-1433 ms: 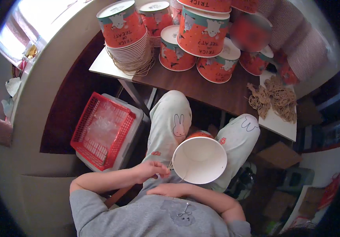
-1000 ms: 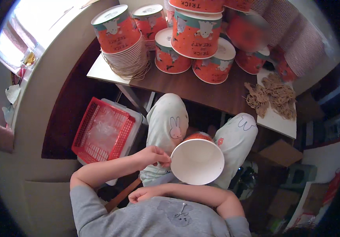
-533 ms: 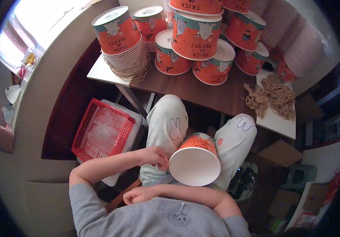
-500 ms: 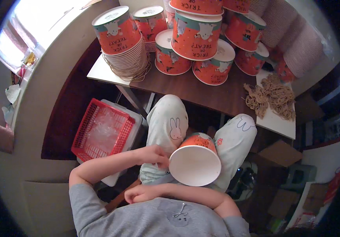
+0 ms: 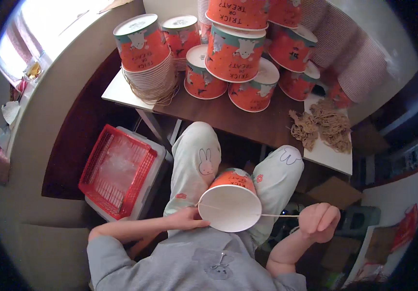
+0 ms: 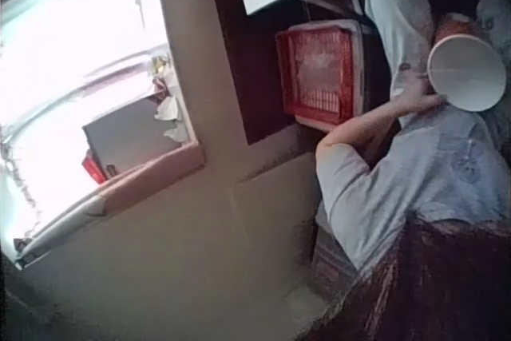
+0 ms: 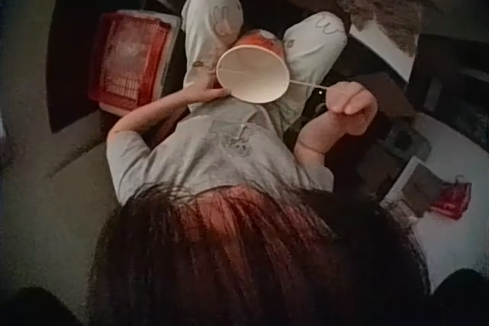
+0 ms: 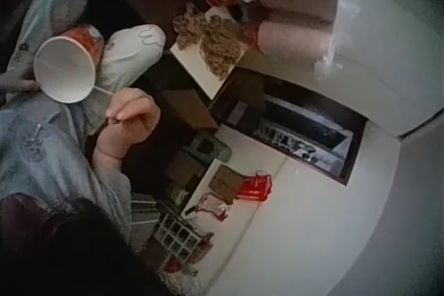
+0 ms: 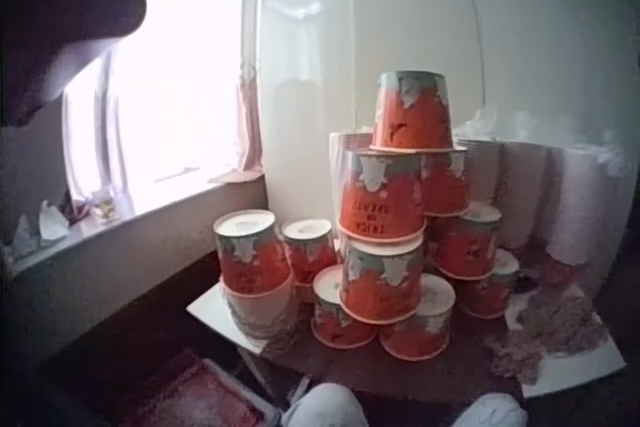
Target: Attaching string handles to decorative paper buckets.
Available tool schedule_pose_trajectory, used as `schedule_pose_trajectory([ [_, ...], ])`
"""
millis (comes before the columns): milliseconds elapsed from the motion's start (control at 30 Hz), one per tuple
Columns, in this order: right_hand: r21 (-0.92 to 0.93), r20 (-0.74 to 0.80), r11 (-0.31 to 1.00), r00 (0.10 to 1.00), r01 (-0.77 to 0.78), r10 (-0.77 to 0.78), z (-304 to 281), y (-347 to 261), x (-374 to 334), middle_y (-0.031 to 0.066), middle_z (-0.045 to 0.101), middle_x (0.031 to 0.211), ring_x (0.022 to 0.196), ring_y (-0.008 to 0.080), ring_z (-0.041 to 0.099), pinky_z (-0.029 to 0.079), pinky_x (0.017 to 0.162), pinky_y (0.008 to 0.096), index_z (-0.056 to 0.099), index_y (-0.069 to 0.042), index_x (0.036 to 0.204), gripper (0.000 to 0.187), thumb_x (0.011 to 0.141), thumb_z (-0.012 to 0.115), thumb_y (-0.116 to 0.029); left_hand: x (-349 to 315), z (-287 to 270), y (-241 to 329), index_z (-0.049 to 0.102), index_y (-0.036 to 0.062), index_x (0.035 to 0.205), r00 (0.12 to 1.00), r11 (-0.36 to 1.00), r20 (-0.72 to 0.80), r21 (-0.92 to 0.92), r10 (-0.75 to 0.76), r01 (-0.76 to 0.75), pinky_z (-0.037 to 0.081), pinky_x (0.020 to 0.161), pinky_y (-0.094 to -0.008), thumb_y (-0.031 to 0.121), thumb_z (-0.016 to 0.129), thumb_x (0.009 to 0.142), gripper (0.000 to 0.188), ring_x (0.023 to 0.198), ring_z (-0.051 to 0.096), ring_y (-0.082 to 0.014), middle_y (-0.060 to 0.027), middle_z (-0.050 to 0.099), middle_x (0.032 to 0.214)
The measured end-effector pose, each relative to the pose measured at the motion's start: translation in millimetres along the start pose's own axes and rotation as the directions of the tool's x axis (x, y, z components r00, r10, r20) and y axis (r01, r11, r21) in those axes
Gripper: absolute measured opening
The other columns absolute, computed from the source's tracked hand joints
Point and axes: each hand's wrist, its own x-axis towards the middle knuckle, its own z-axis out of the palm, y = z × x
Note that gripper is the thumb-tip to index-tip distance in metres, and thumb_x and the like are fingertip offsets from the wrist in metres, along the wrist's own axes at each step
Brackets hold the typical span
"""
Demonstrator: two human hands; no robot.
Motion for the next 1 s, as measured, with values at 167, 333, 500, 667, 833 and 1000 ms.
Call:
schedule_pose_trajectory([
  [167,0.145,-0.030,0.989,0.999,0.042,-0.038,-2.8,-6.0,-6.1,0.0157,0.052,0.083,0.046,0.0181,0.048,0.043,0.040,0.0265,0.047,0.001,0.080,0.004,0.083,0.045,-0.002,23.0,-7.8,38.0,0.060,-0.0012,0.080,0.975,0.811,-0.222,0.573,0.014,0.119,0.049,0.060,-0.0365,0.027,0.057,0.078,0.029,0.066,0.062,-0.0262,-0.0151,0.062,0.070],
  [333,0.041,-0.182,0.999,0.983,-0.002,0.009,-0.5,7.0,-25.0,0.0158,0.052,0.073,0.053,0.0188,0.050,0.039,0.045,0.0255,0.053,0.006,0.074,0.008,0.075,0.051,-0.001,61.5,-30.3,118.4,0.054,0.0033,0.072,0.842,0.326,-0.166,0.945,0.514,-0.013,0.048,0.054,-0.0384,0.018,0.055,0.075,0.015,0.061,0.060,-0.0258,-0.0102,0.056,0.065],
  [500,0.112,-0.193,0.981,0.965,-0.157,0.176,13.7,33.6,-30.4,0.0150,0.051,0.075,0.049,0.0166,0.044,0.034,0.042,0.0267,0.051,0.005,0.075,0.010,0.080,0.050,-0.005,115.2,-20.6,152.9,0.052,0.0071,0.070,0.720,-0.077,0.394,0.899,0.571,-0.432,0.047,0.049,-0.0361,0.016,0.055,0.069,0.009,0.060,0.058,-0.0228,-0.0053,0.055,0.066],
  [667,0.362,-0.311,0.928,0.926,-0.091,0.212,31.6,57.6,-27.3,0.0115,0.050,0.081,0.047,0.0139,0.037,0.028,0.042,0.0265,0.046,0.000,0.084,0.014,0.087,0.046,-0.014,141.1,-1.6,158.2,0.056,0.0077,0.063,0.698,-0.220,0.553,0.829,0.455,-0.514,0.049,0.054,-0.0349,0.017,0.055,0.068,0.011,0.063,0.060,-0.0224,-0.0050,0.056,0.064],
  [833,0.509,-0.433,0.860,0.858,-0.019,0.276,30.2,85.0,-23.8,0.0048,0.048,0.083,0.047,0.0105,0.032,0.024,0.042,0.0238,0.049,-0.005,0.092,0.017,0.087,0.042,-0.021,111.7,-10.7,149.4,0.058,0.0050,0.069,0.634,0.038,0.309,0.881,0.709,-0.472,0.047,0.056,-0.0329,0.016,0.059,0.072,0.012,0.064,0.057,-0.0201,-0.0045,0.055,0.064],
  [1000,0.504,-0.493,0.863,0.827,0.018,0.270,32.6,98.4,-22.5,0.0035,0.047,0.079,0.047,0.0106,0.031,0.024,0.042,0.0236,0.051,-0.007,0.093,0.019,0.087,0.042,-0.022,48.7,-11.9,118.6,0.063,0.0025,0.085,0.893,0.817,-0.018,0.413,0.450,-0.403,0.045,0.060,-0.0281,0.014,0.059,0.080,0.014,0.065,0.056,-0.0157,-0.0060,0.061,0.077],
])
